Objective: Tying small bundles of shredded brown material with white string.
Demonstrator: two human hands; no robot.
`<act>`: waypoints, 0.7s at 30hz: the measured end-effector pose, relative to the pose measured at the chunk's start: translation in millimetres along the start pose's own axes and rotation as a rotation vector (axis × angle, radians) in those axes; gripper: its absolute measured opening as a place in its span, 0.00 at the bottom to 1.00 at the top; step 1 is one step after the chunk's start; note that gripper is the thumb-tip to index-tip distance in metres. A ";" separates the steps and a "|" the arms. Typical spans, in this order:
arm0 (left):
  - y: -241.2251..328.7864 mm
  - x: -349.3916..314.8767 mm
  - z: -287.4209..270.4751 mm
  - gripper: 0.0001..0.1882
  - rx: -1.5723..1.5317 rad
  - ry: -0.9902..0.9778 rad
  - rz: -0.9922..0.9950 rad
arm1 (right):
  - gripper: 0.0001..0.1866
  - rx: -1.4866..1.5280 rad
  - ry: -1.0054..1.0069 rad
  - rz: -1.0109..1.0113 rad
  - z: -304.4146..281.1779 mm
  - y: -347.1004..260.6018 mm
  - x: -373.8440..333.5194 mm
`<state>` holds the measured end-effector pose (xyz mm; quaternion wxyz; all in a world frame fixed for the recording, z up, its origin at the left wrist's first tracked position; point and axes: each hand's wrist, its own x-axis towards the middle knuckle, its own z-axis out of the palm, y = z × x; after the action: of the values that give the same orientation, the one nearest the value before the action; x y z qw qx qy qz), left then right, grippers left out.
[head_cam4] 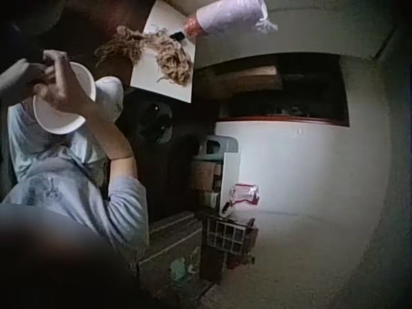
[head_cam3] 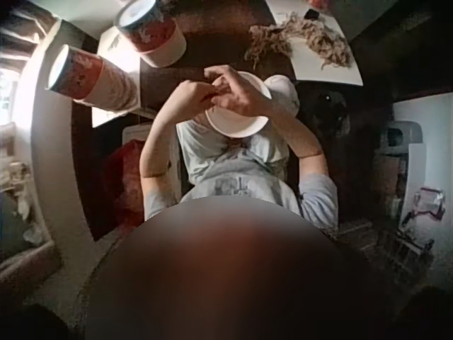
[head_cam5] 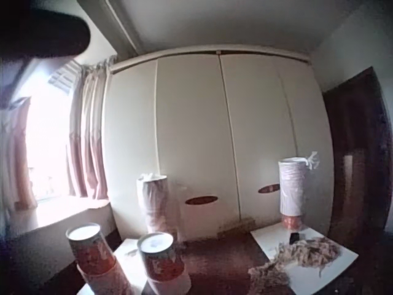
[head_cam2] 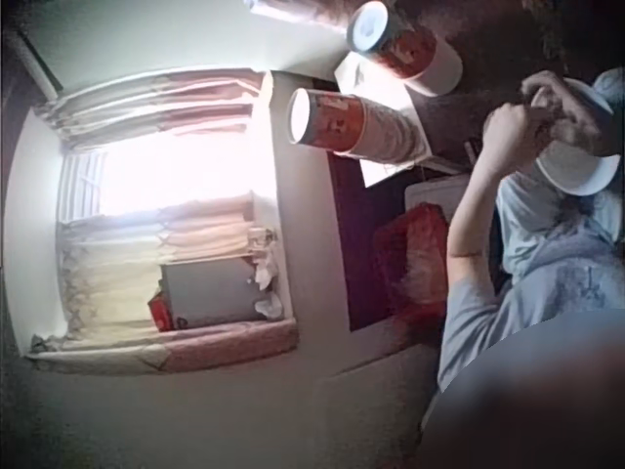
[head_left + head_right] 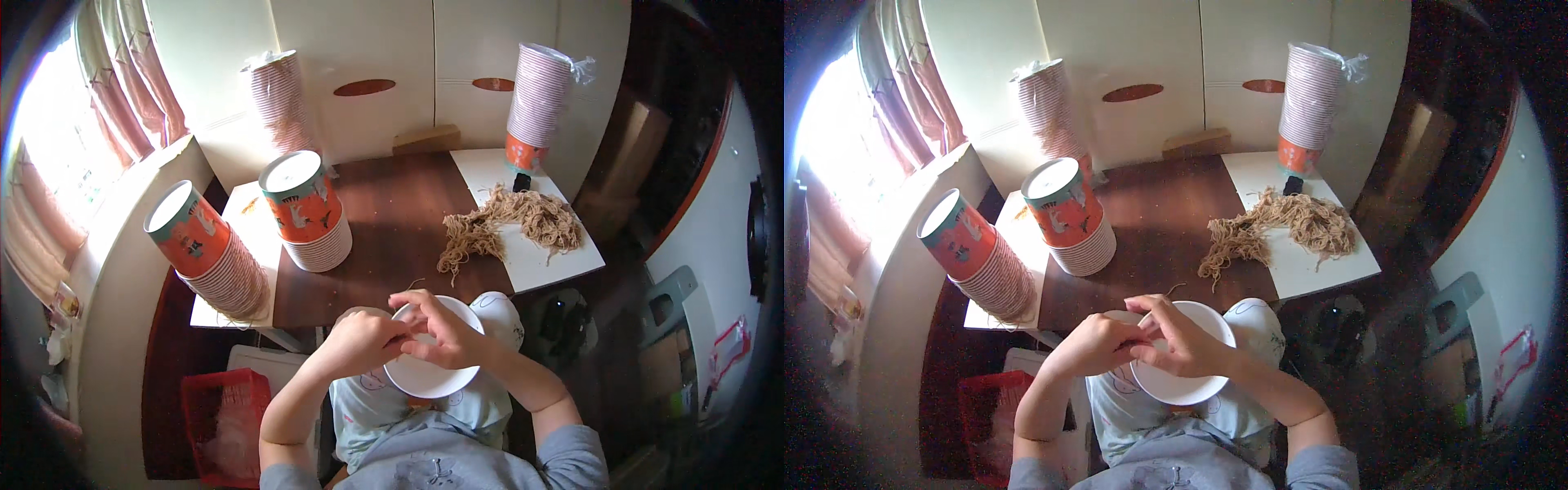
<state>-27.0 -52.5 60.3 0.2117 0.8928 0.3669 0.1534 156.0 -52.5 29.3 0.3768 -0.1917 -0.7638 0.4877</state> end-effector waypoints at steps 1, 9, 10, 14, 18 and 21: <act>1.8 -3.9 0.8 0.08 -0.028 0.061 0.024 | 0.29 0.055 -0.053 0.161 -2.2 2.5 -1.2; 5.4 -36.4 35.3 0.06 -0.093 0.172 -0.069 | 0.06 -0.410 -0.020 0.077 6.7 8.5 -31.5; 6.9 -39.5 43.2 0.05 -0.014 0.230 -0.057 | 0.06 -0.403 -0.019 0.083 9.4 11.7 -34.4; 4.8 -52.1 68.7 0.05 0.180 0.332 -0.032 | 0.06 -0.470 0.021 0.144 20.5 28.1 -44.4; -0.7 -60.9 80.8 0.05 0.243 0.336 -0.070 | 0.05 -0.313 0.088 0.251 35.9 35.1 -45.4; -1.3 -63.8 84.1 0.05 0.273 0.348 -0.091 | 0.05 -0.393 0.063 0.187 39.4 40.2 -43.7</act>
<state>-35.3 -119.9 -20.5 0.0293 0.8558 0.4551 0.2442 151.0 -86.9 -32.8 0.3091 -0.3465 -0.8109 0.3560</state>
